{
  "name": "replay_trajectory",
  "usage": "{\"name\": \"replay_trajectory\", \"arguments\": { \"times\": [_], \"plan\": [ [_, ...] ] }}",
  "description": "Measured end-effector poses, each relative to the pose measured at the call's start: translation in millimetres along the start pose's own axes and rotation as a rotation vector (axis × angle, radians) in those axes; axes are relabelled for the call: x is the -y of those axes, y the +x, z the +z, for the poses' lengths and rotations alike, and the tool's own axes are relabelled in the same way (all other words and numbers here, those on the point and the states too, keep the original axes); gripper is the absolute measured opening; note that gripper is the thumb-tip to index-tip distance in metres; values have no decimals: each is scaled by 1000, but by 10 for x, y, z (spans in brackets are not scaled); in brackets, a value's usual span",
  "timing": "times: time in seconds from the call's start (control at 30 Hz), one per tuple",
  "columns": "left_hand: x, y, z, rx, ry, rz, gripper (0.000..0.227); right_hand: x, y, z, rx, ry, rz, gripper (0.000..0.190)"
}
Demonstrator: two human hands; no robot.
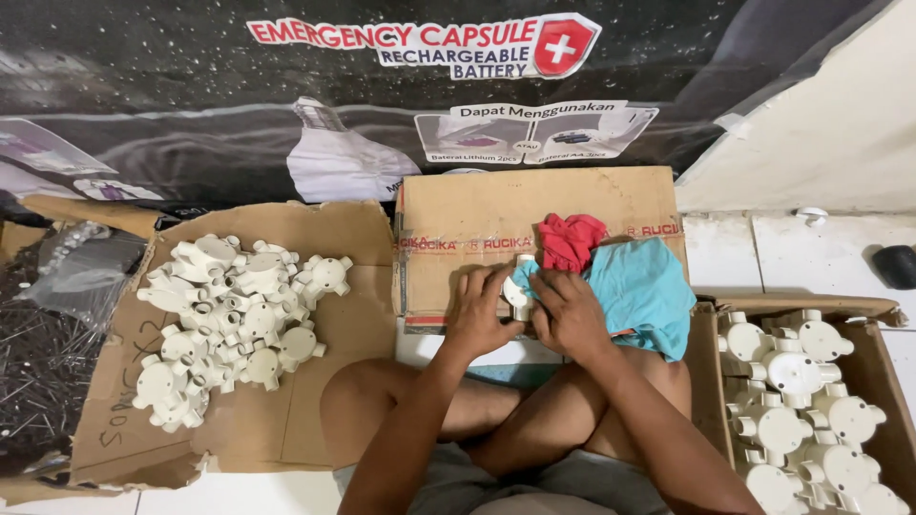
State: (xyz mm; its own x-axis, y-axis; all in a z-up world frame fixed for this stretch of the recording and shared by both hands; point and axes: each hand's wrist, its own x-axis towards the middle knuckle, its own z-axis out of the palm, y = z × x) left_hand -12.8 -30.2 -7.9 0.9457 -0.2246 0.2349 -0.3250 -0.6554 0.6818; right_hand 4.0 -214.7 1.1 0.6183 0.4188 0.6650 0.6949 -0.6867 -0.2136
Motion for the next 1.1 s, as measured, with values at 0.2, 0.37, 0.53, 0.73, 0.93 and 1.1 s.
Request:
{"name": "replay_trajectory", "arguments": {
  "times": [0.2,0.37,0.53,0.73,0.93,1.1],
  "plan": [
    [-150,80,-21,-69,110,-57,93,-186,-7,100,11,75,-32,25],
    [-102,186,76,-119,205,-53,93,-264,164,209,3,52,62,26],
    [20,511,3,-212,147,87,89,-576,447,305,81,178,83,24],
    [97,649,-24,-263,153,138,88,-691,541,415,73,241,156,18],
    [122,691,9,-323,140,107,85,-624,612,412,4,135,129,16],
    [145,674,9,-373,99,69,85,-611,604,441,30,179,261,21]
  ]
}}
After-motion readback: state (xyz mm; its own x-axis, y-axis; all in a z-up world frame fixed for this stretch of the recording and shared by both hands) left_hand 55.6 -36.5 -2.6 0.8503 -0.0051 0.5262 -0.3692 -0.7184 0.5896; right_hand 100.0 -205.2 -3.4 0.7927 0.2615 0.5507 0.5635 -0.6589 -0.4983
